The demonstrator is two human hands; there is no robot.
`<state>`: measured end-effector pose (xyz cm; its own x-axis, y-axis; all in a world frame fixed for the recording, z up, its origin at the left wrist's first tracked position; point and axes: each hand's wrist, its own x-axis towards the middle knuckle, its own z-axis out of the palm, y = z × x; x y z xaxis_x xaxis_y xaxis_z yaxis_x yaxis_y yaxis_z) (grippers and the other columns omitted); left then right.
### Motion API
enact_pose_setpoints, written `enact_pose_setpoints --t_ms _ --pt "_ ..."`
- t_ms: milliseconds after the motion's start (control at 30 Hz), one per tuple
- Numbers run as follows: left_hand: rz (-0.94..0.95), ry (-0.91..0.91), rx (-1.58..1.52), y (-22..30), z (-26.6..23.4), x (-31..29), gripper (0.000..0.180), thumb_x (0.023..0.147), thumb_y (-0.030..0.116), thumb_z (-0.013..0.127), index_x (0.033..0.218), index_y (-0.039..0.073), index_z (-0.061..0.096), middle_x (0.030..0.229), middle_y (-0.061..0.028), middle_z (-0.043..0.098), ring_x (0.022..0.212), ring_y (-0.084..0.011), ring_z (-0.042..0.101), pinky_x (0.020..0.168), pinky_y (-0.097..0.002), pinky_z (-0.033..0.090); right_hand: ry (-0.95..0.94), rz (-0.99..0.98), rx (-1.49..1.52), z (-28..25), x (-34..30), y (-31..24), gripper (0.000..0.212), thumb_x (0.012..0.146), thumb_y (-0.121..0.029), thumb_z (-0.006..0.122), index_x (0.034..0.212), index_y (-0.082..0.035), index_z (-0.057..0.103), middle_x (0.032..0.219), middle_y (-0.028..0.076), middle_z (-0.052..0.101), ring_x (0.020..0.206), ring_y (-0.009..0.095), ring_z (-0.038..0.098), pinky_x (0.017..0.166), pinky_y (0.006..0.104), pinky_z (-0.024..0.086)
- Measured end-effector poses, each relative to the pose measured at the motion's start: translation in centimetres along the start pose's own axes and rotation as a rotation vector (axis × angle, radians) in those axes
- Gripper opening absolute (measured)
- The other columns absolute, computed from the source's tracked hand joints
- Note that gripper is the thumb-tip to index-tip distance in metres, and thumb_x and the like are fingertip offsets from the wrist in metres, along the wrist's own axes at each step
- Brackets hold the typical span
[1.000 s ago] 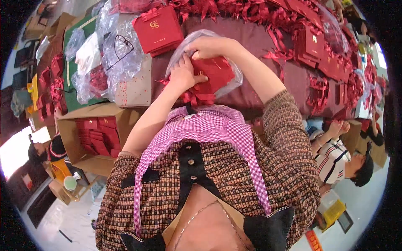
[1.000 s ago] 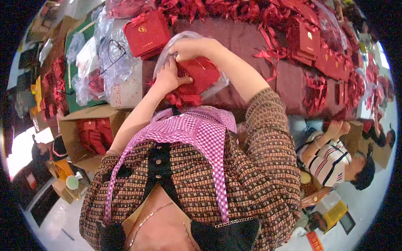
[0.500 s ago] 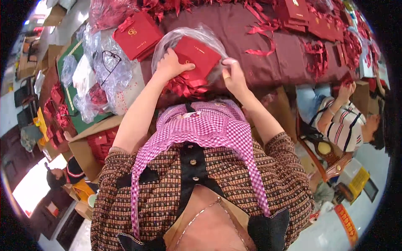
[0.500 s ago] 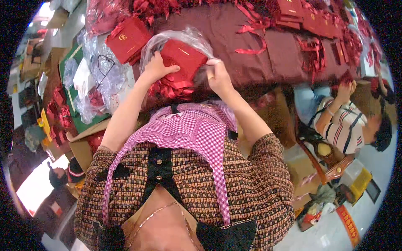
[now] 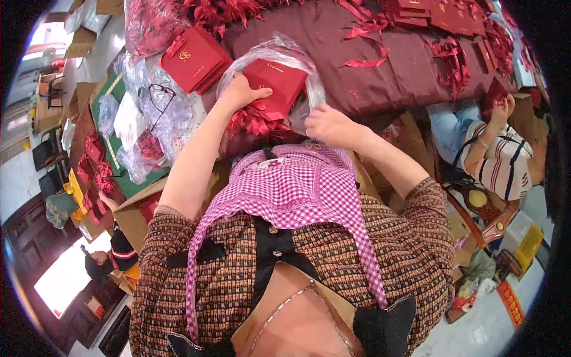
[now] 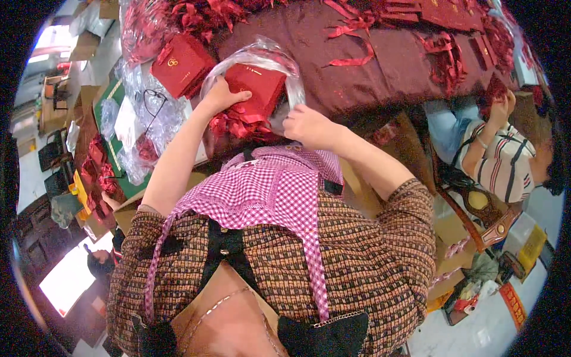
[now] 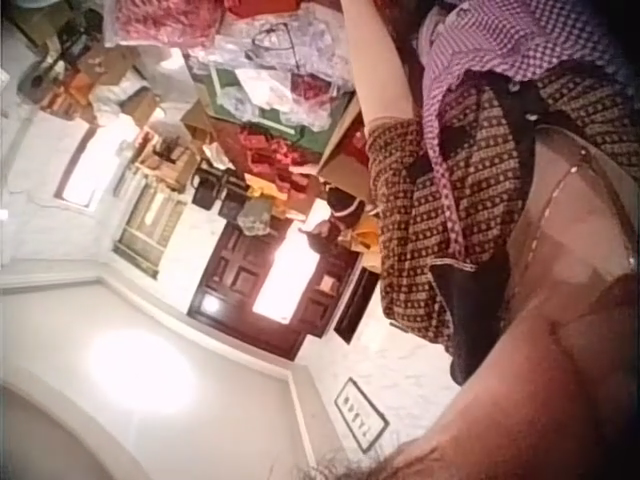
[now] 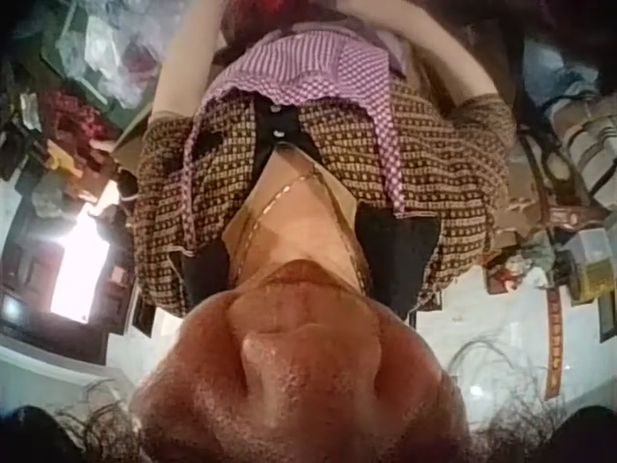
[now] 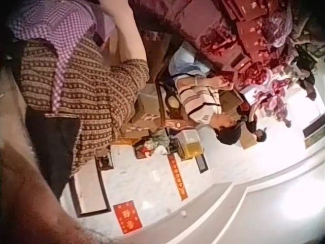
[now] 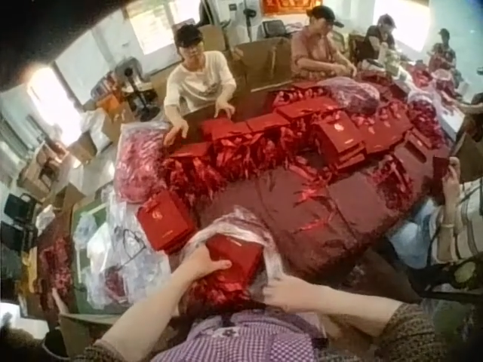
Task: The person attaches red ribbons to small red gift bags by hand, then packs a stack of the completed gift bags into a larger plastic bag.
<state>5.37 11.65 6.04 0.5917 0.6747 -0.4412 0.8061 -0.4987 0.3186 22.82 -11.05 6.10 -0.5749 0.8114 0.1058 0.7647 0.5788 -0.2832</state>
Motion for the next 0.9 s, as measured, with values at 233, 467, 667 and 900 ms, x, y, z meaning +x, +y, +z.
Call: enact_pose_setpoints --t_ms 233,467,667,900 --pt "-0.017 -0.041 -0.021 0.0 -0.2 0.2 0.122 0.059 0.063 0.073 0.129 -0.023 0.02 0.125 -0.0348 0.045 0.12 -0.0367 0.047 0.101 -0.0371 0.037 0.139 0.167 0.331 -2.1 2.0 -2.0 0.019 0.076 -0.02 0.059 0.085 -0.005 0.055 0.086 0.01 0.061 0.088 0.022 0.059 0.083 0.0366 0.04" --pt "-0.023 -0.002 -0.024 -0.5 0.6 0.4 0.115 0.06 0.062 0.073 0.127 -0.021 0.029 0.121 -0.033 0.049 0.115 -0.0361 0.051 0.099 -0.0377 0.039 -0.213 0.18 0.298 2.9 4.2 -2.0 0.018 0.074 -0.013 0.055 0.089 -0.004 0.06 0.075 0.017 0.063 0.079 0.036 0.062 0.071 0.0455 0.046" --pt "0.131 0.143 -0.041 -2.2 1.6 1.1 0.091 0.06 0.062 0.072 0.108 -0.014 0.056 0.111 -0.028 0.058 0.106 -0.0336 0.057 0.092 -0.0393 0.043 -0.327 0.299 0.697 2.2 5.3 -1.6 0.022 0.078 -0.022 0.055 0.08 -0.002 0.063 0.082 0.021 0.062 0.082 0.038 0.06 0.073 0.0455 0.047" --pt "0.094 0.044 0.037 -1.0 0.5 0.8 0.09 0.059 0.066 0.069 0.099 -0.014 0.061 0.101 -0.0282 0.061 0.098 -0.0347 0.06 0.088 -0.0392 0.045 0.198 0.972 1.679 3.5 3.6 1.2 0.056 0.08 -0.034 0.067 0.119 0.003 0.05 0.109 0.011 0.059 0.096 0.022 0.058 0.082 0.0345 0.047"
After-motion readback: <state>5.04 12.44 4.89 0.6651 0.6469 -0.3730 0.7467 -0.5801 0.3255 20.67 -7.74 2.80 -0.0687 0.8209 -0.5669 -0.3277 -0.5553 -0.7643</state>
